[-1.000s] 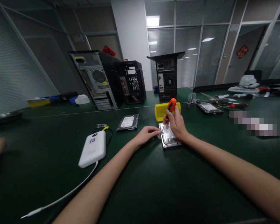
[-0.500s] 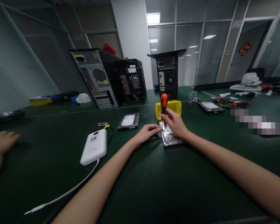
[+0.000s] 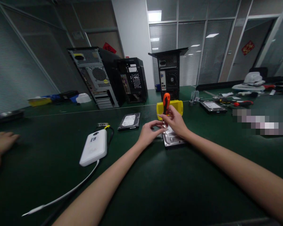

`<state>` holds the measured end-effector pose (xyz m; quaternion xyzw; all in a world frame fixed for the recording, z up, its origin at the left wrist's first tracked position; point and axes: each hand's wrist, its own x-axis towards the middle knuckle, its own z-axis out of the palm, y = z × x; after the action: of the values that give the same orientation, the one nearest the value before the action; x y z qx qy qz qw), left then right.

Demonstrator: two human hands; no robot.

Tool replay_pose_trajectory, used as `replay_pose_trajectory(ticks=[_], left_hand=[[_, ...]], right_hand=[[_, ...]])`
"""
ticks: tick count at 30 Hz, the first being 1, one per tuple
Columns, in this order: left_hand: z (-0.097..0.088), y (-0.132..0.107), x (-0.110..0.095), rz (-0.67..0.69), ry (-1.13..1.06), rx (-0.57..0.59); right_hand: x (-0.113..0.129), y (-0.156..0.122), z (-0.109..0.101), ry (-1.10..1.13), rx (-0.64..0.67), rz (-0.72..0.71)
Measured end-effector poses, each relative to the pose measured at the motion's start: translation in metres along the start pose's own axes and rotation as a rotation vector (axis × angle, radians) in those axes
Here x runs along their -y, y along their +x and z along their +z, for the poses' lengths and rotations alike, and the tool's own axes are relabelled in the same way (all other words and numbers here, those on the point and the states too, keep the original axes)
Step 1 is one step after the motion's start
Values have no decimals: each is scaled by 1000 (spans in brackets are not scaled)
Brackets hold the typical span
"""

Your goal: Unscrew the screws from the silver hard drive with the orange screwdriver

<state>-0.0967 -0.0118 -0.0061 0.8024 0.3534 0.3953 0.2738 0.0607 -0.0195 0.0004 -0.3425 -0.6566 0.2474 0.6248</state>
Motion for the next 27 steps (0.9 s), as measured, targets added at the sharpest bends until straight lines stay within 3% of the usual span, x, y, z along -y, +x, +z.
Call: replay_pose_trajectory(ticks=[14, 22, 27], left_hand=[[4, 1, 8, -74, -240, -26], [5, 2, 11, -59, -254, -30], [6, 2, 13, -69, -310, -13]], right_hand=[[10, -3, 1, -116, 128, -97], [6, -1, 3, 41, 132, -26], [3, -1, 3, 8, 104, -13]])
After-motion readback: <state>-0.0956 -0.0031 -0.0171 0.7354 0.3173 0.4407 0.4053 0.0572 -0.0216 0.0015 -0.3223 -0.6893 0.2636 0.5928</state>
